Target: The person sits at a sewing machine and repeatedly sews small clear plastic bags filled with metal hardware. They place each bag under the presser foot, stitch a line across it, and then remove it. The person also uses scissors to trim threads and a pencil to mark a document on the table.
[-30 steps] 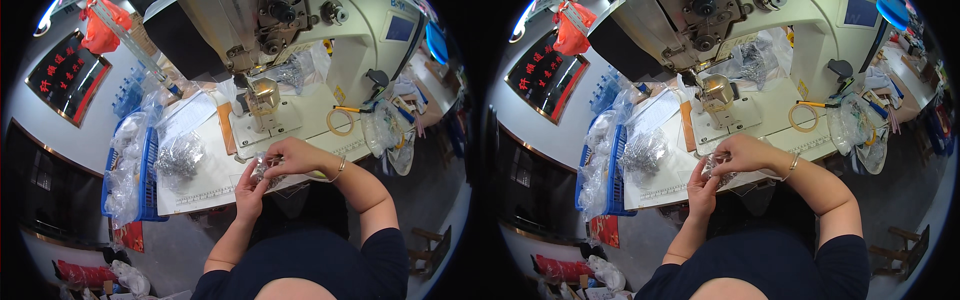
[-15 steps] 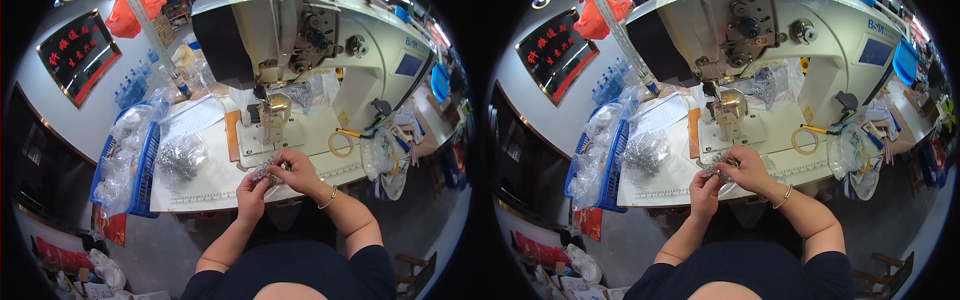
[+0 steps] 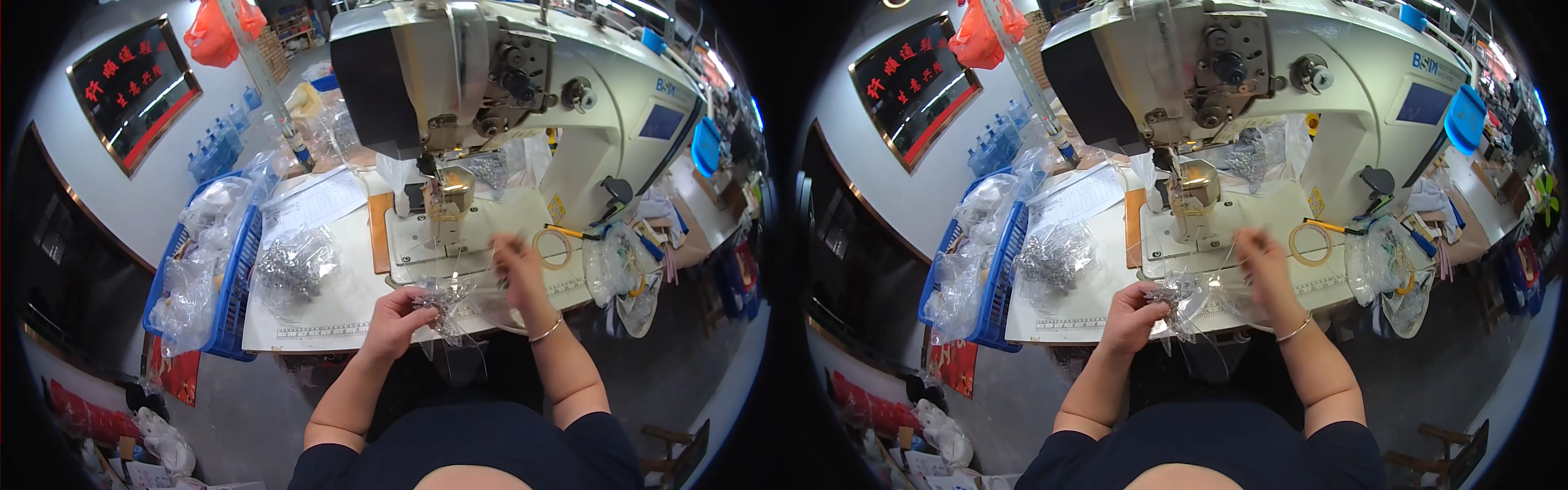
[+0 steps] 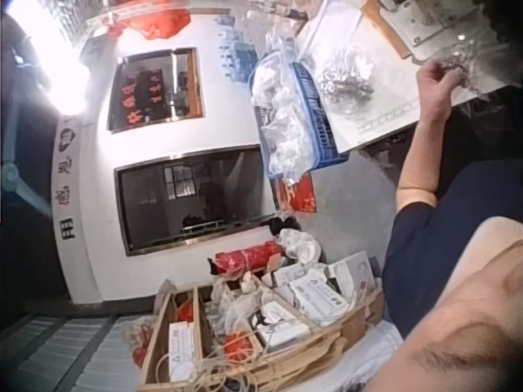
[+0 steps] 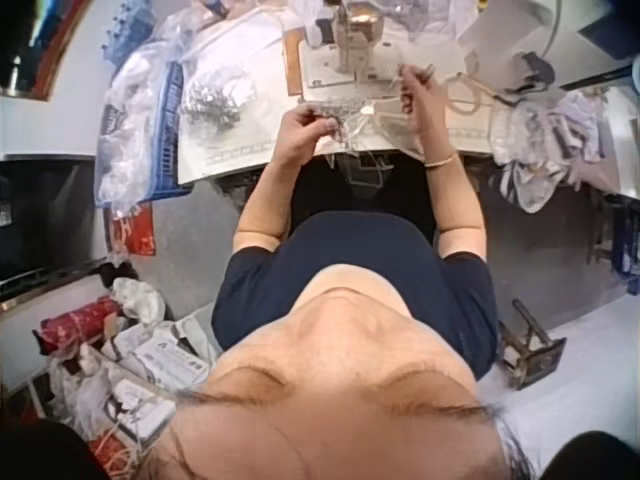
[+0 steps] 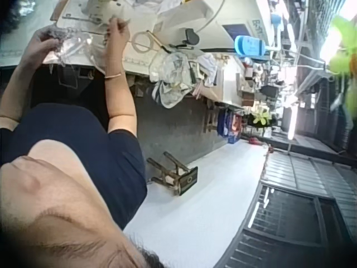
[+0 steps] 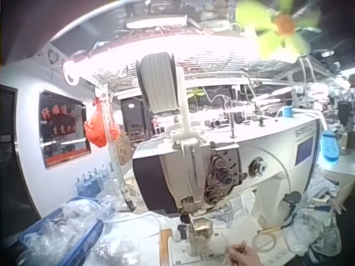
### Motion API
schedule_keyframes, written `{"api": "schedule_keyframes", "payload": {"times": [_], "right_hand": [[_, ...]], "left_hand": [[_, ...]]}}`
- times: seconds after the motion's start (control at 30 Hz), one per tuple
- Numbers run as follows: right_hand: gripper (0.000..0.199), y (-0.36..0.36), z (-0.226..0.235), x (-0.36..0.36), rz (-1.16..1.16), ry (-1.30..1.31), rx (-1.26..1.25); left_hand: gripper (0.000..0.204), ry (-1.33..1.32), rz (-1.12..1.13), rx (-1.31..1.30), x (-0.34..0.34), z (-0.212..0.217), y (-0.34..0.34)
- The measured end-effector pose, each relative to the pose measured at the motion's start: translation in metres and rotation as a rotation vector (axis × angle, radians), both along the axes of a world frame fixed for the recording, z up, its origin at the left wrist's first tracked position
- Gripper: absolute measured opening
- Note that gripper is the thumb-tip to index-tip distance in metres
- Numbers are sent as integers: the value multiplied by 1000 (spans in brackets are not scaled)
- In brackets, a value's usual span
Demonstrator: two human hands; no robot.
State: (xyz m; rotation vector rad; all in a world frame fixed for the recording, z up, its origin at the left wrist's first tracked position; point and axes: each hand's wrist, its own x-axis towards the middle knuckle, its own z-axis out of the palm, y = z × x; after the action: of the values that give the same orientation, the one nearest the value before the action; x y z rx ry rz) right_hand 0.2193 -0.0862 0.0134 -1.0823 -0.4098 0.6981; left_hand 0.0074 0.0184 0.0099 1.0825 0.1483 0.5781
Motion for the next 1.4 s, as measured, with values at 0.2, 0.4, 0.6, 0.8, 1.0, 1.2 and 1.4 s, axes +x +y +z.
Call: {"api": "schedule_keyframes", "payload": {"times": [0.2,0.4,0.6,0.8,1.0,1.2,1.4], "right_hand": [[12,-44,17,-10,11,-372,-5],[34,-49,29,-83,365,-43,58],[35,-33,28,-103,300,397,191],[19,-8,10,-95,199,466,38],[14,5,-13,-83,87,231,-19],[12,-13,-3,-50,296,155,32],[14,-14,34,-30,323,-121,-72]], "left_hand": [[27,185,456,1070,-8,40,-1],[31,11,695,1825,-4,69,-5],[23,1,670,2207,1,60,6],[20,-21,679,2339,7,51,10],[23,214,541,2320,8,33,5],[35,299,68,647,8,56,50],[78,46,-650,-51,55,17,50]]}}
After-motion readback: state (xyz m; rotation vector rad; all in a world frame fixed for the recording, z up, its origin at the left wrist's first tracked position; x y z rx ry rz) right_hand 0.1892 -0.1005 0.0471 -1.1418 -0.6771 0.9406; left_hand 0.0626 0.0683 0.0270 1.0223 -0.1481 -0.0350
